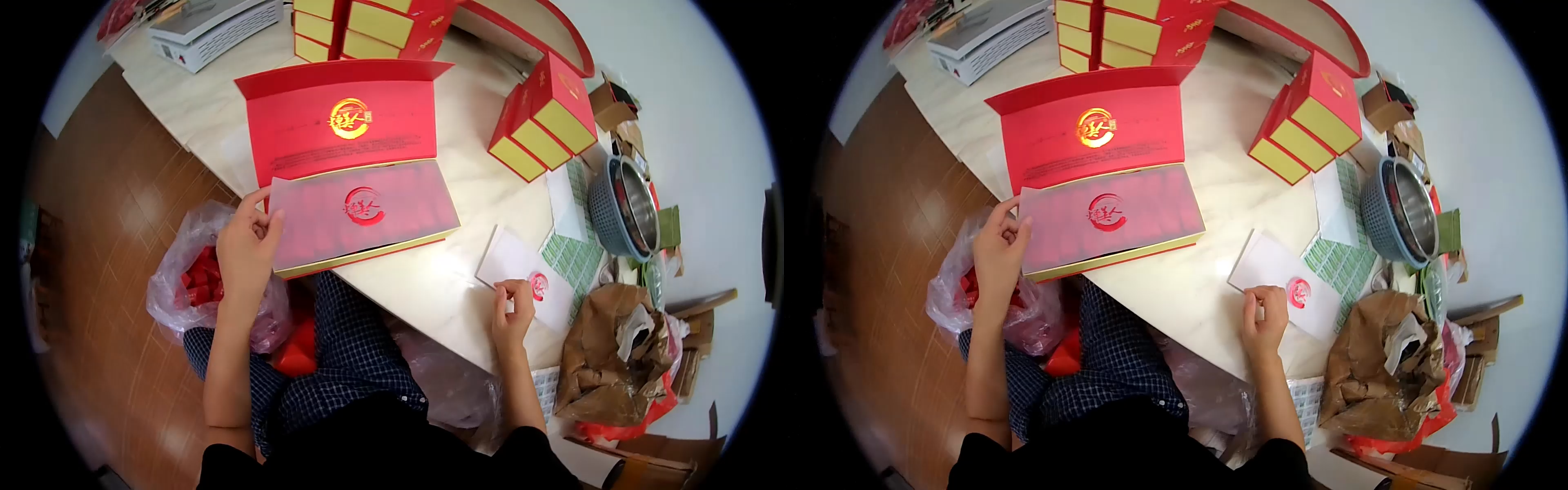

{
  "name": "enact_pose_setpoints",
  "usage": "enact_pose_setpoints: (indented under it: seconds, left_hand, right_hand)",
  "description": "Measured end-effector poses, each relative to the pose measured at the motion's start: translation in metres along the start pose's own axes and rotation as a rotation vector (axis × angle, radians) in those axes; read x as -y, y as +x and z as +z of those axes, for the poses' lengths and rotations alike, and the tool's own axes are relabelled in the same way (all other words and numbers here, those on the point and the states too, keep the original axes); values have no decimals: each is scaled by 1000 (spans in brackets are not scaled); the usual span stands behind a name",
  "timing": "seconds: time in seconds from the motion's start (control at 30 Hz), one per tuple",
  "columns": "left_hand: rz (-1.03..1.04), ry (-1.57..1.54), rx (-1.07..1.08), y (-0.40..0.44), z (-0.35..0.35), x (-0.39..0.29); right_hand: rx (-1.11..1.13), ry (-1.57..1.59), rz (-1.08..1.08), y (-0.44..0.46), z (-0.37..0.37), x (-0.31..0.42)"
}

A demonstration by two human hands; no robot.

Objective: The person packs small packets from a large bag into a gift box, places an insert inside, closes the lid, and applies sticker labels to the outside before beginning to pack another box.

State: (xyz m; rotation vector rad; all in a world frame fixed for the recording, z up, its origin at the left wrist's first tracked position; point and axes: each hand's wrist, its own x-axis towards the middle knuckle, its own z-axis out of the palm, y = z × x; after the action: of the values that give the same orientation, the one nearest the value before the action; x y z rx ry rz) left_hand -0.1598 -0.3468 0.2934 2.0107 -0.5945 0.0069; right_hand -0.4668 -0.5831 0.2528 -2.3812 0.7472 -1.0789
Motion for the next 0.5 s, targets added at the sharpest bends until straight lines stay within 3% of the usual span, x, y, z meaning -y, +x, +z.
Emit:
enact_pose_setpoints:
  seconds: [0.33, 0.4, 0.5]
  left_hand:
    - [51, 50, -89, -3, -6, -6]
    - [7, 120, -20, -2, -10, -9]
    - [73, 233, -92, -3, -12, -3]
  right_hand:
    - [52, -15, -78, 15, -4, 16]
    - [102, -41, -167, 33, -3, 28]
    - [95, -9, -201, 58, 10, 37]
